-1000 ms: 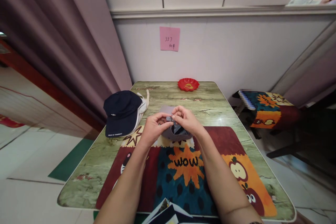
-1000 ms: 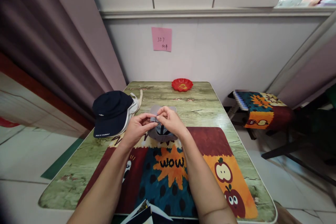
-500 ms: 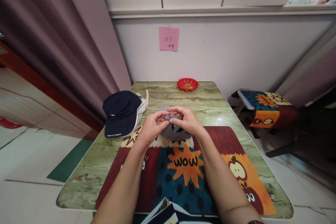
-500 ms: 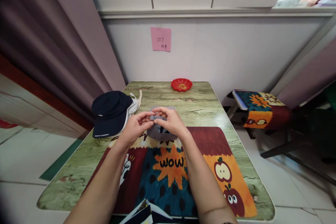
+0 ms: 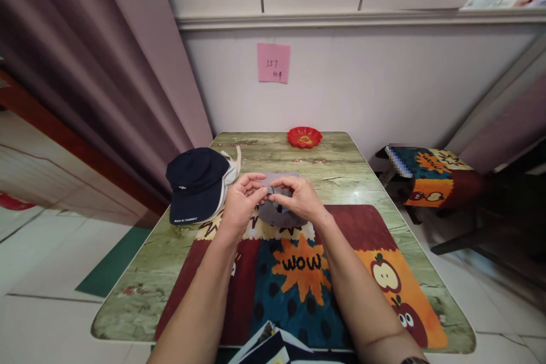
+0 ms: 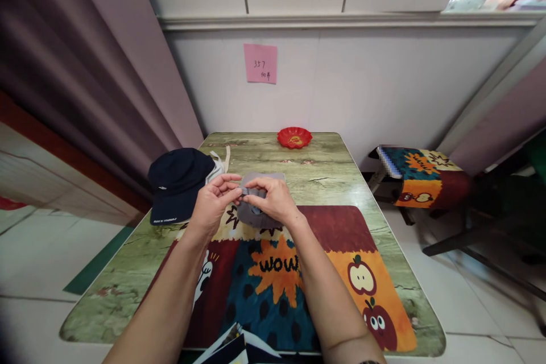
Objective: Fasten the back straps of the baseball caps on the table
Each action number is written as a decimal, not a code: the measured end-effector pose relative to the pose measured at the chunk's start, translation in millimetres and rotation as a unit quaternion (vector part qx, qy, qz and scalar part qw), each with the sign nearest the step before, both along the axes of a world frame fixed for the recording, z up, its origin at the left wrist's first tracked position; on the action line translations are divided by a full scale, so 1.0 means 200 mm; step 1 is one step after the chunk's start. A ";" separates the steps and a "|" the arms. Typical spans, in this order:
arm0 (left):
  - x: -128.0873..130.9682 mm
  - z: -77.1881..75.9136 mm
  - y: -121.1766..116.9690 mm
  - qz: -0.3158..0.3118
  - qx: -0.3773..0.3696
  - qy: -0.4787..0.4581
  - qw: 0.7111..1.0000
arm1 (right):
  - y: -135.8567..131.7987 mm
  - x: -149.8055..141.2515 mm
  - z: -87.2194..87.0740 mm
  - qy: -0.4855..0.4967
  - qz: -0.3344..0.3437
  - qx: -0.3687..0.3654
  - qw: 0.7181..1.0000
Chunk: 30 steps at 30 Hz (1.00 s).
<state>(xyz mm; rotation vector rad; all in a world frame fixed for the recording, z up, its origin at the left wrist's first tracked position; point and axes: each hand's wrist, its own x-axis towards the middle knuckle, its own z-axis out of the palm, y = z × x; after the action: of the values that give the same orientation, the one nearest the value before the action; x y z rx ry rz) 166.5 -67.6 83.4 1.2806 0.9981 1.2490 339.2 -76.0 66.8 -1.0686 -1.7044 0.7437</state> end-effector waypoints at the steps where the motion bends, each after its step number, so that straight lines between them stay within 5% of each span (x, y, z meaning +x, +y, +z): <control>1: -0.01 0.01 0.00 0.008 0.002 -0.002 1.000 | 0.00 0.01 0.00 0.000 -0.004 -0.008 1.000; 11: -0.05 0.00 -0.01 0.029 -0.009 -0.001 1.000 | 0.04 0.02 -0.07 0.032 0.006 -0.043 0.999; 21: -0.05 -0.02 -0.03 -0.010 -0.057 0.041 0.997 | 0.01 0.00 -0.03 0.006 0.020 -0.002 1.000; 30: -0.02 -0.02 -0.02 0.001 -0.064 0.000 0.998 | 0.02 -0.03 -0.06 0.121 0.070 -0.113 0.984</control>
<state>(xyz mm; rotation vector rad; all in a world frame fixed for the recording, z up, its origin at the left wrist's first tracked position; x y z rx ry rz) 161.6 -71.4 80.4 1.1805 1.0632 1.1665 332.9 -71.3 55.5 -0.9726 -1.5223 1.1323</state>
